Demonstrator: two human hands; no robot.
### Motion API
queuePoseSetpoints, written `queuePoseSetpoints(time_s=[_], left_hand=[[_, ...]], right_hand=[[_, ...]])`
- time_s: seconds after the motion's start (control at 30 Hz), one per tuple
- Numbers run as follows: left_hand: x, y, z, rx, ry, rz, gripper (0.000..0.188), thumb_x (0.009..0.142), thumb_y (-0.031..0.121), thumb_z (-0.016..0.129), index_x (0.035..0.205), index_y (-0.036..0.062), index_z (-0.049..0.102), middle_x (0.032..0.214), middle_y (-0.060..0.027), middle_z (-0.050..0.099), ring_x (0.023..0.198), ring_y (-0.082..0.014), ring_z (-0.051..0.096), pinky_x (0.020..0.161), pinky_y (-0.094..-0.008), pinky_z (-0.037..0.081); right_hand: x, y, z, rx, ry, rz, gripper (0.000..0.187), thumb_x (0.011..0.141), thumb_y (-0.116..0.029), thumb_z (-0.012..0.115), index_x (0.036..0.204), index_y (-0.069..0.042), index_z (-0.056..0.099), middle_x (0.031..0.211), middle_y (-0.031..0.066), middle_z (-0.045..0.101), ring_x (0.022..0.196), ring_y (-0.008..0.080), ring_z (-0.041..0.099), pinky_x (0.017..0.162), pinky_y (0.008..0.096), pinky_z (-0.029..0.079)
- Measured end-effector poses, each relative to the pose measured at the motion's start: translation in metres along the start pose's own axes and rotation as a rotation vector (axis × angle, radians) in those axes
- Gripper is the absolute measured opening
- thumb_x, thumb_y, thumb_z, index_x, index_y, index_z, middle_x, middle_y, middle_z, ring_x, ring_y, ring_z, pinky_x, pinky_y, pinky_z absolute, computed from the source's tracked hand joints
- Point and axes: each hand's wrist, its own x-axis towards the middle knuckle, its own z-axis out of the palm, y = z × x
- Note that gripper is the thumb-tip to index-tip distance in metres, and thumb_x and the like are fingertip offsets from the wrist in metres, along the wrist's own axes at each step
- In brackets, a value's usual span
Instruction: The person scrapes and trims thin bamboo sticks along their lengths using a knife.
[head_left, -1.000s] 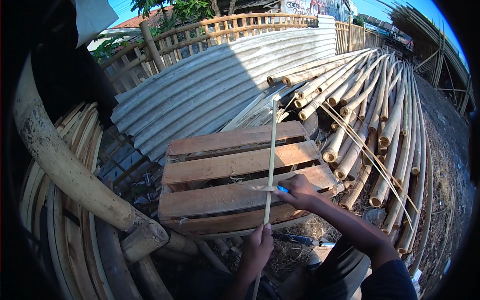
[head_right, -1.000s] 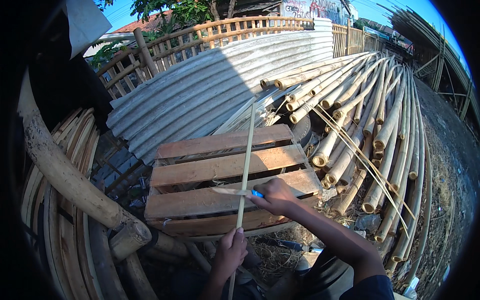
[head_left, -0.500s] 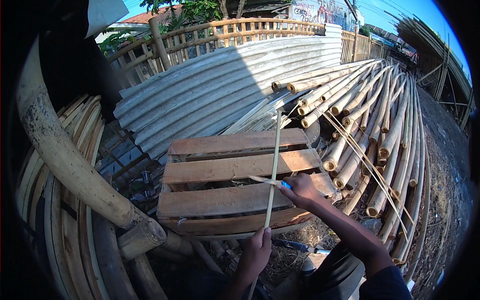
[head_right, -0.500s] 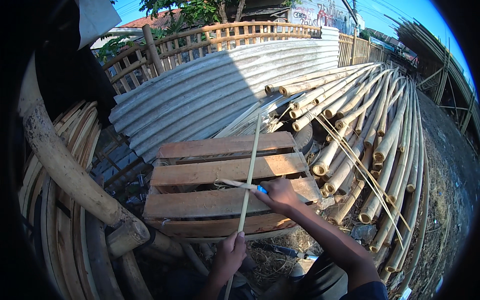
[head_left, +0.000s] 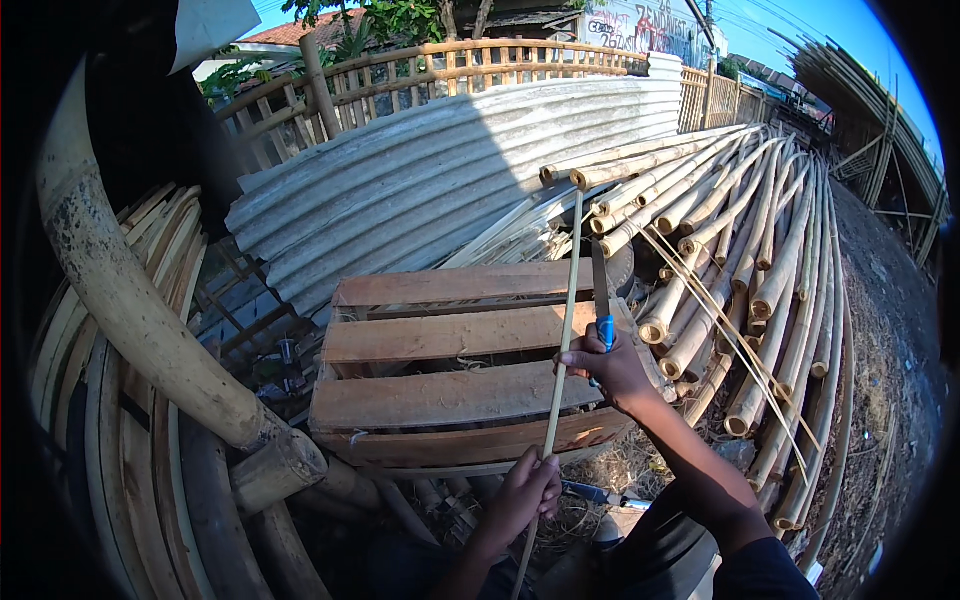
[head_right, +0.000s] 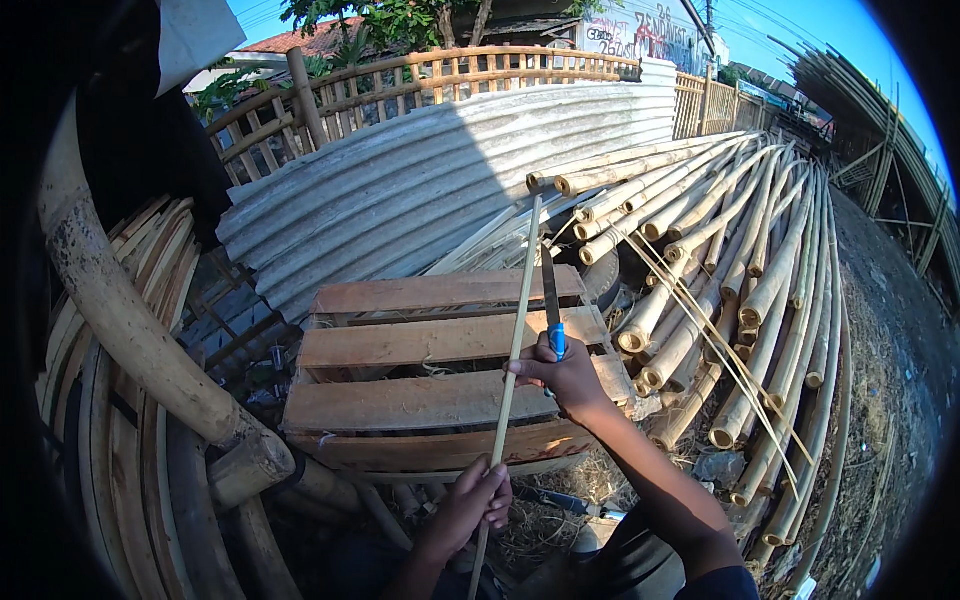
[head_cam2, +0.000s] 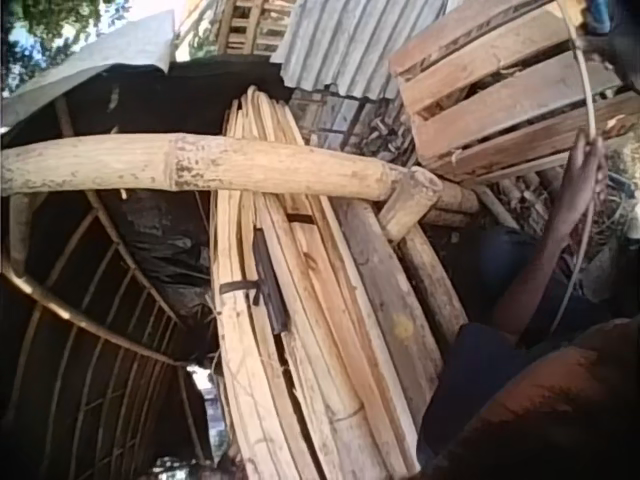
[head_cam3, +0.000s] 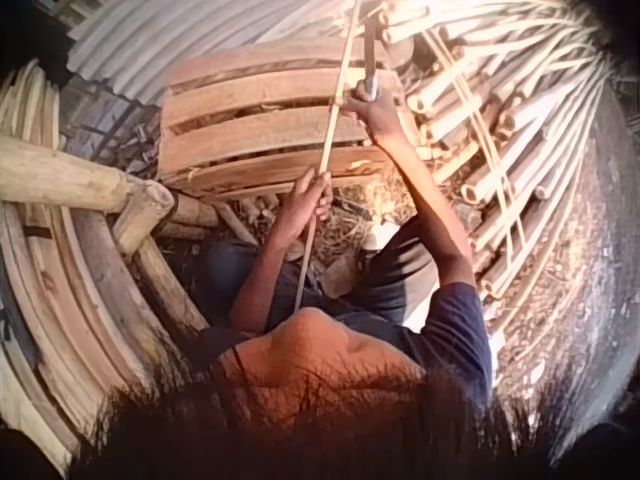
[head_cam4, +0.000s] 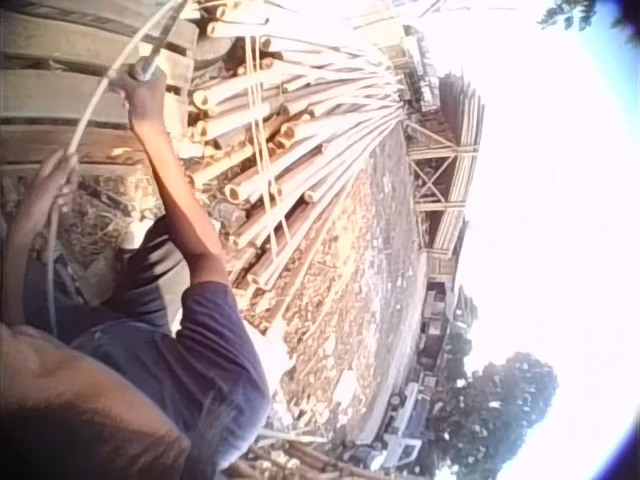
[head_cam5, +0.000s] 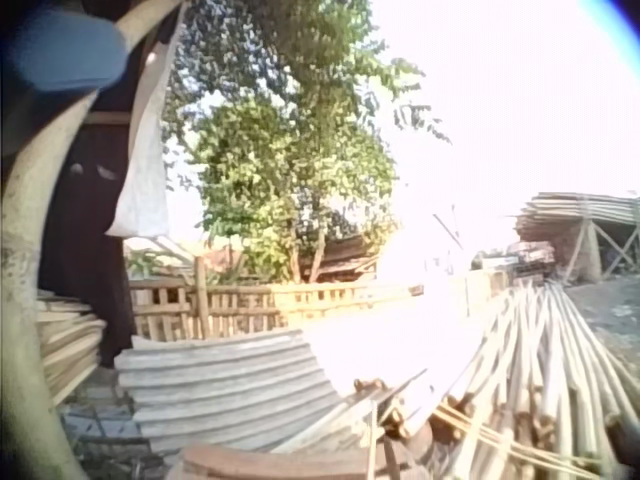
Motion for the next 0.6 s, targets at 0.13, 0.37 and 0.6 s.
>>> queuePoseSetpoints(time_s=[0.13, 0.37, 0.6], left_hand=[[0.003, -0.014, 0.002, 0.120, -0.168, 0.015, 0.023, 0.101, 0.025, 0.036, 0.100, 0.0035, 0.046, 0.064, 0.0032, 0.036, 0.052, -0.0042, 0.035, 0.048, -0.0206, 0.034], [0.005, -0.013, 0.002, 0.389, 0.131, 0.174, 0.027, 0.101, 0.026, 0.036, 0.094, 0.0031, 0.049, 0.060, 0.0066, 0.032, 0.046, -0.0014, 0.028, 0.041, -0.0184, 0.021], [-0.001, 0.000, -0.002, 0.556, 0.325, 0.283, 0.028, 0.099, 0.023, 0.040, 0.084, 0.0026, 0.051, 0.054, 0.0017, 0.036, 0.047, -0.0068, 0.037, 0.046, -0.0250, 0.032]], right_hand=[[0.023, -0.028, -0.030, -0.016, 0.268, -0.168, 0.040, 0.081, -0.005, 0.067, 0.063, -0.015, 0.034, 0.074, 0.0055, 0.061, 0.069, 0.0148, 0.063, 0.059, 0.0255, 0.050], [-0.002, 0.021, -0.039, -0.349, -0.017, 0.138, 0.061, 0.094, -0.052, 0.039, 0.062, -0.002, 0.053, 0.050, 0.0068, 0.048, 0.047, 0.0159, 0.054, 0.043, 0.0302, 0.036], [-0.039, 0.022, 0.005, -1.126, -0.322, -0.328, 0.060, 0.093, -0.049, 0.044, 0.063, 0.003, 0.054, 0.046, 0.0154, 0.040, 0.043, 0.0266, 0.044, 0.052, 0.0422, 0.038]])
